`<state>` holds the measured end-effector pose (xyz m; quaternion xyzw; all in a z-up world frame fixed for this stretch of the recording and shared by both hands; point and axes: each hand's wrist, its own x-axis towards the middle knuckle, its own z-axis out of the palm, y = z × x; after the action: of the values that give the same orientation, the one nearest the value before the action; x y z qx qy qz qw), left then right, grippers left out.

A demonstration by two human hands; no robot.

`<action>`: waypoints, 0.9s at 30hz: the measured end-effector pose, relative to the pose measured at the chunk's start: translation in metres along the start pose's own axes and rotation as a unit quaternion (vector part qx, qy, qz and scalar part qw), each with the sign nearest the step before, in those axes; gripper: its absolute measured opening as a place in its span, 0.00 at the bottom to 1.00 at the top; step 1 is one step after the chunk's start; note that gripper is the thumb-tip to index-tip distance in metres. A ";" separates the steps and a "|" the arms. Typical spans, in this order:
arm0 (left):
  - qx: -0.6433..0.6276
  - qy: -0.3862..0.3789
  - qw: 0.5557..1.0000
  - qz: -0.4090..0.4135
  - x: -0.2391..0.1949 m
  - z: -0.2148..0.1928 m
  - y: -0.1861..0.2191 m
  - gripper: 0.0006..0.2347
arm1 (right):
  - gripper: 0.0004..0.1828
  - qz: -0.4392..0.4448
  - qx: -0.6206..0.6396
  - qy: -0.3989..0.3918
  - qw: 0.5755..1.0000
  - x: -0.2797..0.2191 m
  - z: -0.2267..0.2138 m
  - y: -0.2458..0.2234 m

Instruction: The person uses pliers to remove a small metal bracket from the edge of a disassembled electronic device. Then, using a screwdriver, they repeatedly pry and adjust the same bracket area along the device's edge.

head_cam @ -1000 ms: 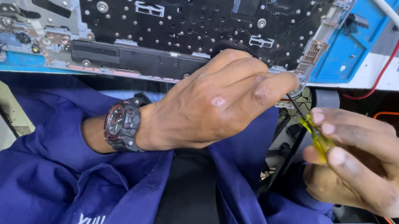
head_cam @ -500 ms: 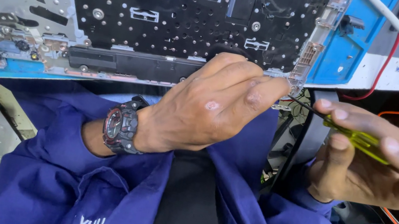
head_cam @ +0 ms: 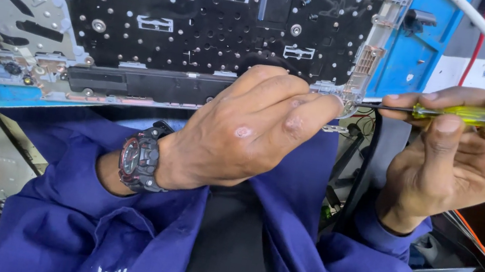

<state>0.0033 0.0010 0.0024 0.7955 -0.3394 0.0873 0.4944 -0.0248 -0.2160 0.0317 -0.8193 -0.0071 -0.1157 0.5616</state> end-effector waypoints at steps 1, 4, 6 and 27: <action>0.001 0.000 1.000 -0.001 0.000 0.000 0.000 0.05 | 0.14 0.000 0.001 -0.001 1.000 0.001 0.000 -0.001; 0.003 0.000 1.000 -0.004 0.001 0.000 0.000 0.06 | 0.14 0.001 -0.003 -0.013 1.000 0.001 0.002 -0.003; -0.002 0.000 1.000 -0.005 0.001 0.000 0.000 0.04 | 0.16 -0.007 -0.006 0.008 1.000 0.002 0.007 -0.005; -0.013 -0.037 0.999 -0.012 -0.004 -0.007 0.008 0.11 | 0.13 -0.116 -0.021 0.012 0.993 0.004 0.002 -0.014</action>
<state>-0.0036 0.0061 0.0097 0.7956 -0.3486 0.0474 0.4932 -0.0228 -0.2091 0.0444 -0.8230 -0.0935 -0.1898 0.5271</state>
